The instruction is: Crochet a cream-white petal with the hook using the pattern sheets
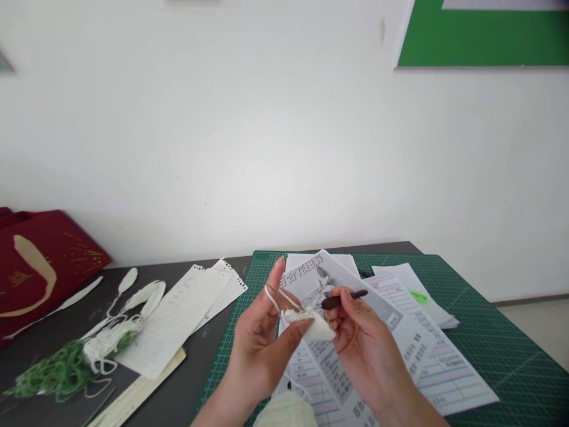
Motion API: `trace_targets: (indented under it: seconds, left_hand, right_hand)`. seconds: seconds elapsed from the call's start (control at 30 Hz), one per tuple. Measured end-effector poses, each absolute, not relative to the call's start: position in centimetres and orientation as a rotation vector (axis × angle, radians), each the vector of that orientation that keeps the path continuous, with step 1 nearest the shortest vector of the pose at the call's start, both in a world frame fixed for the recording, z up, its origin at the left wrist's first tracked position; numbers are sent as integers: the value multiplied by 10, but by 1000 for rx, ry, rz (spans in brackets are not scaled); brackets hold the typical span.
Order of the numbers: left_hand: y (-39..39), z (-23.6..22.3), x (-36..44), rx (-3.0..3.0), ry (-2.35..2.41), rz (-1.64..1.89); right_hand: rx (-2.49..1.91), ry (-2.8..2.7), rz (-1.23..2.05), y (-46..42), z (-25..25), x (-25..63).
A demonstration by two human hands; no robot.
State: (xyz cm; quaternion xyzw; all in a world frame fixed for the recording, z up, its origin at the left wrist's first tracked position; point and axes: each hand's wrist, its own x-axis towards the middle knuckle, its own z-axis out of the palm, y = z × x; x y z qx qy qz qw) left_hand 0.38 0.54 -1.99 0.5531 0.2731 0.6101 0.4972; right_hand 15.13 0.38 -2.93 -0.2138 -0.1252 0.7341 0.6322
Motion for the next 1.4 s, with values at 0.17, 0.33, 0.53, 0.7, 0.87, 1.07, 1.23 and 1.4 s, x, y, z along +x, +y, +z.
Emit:
trace_targets:
  seconds: [0.17,0.33,0.53,0.7,0.87,1.07,1.23,1.4]
  left_hand:
    - [6,-21,2,1428,759,1511]
    - [7,-23,3,1436,708,1620]
    - [10,-27,3,1588,689,1670]
    - [8,-22,0,1658,712,1640]
    - [3,-13,1,1312,720,1375]
    - [8,-14,-1,1470,857,1432]
    - [8,-9,-5,1701,904,1375]
    - [6,-10,-6,1659,994,1339]
  right_hand:
    - [-480,-291,1634,4,-29,148]
    - [-465,-196,1690,2,-31,144]
    - [-474,-129,1707,2,-33,141]
    - [-485,-297,1597,-1,-28,143]
    - [-492,-492,1564,-1,-25,149]
    - [-456,-503,1633,5,-28,148]
    - [-534,-633,1535,5,-29,151]
    - [-606,-712,1458,8,-31,154]
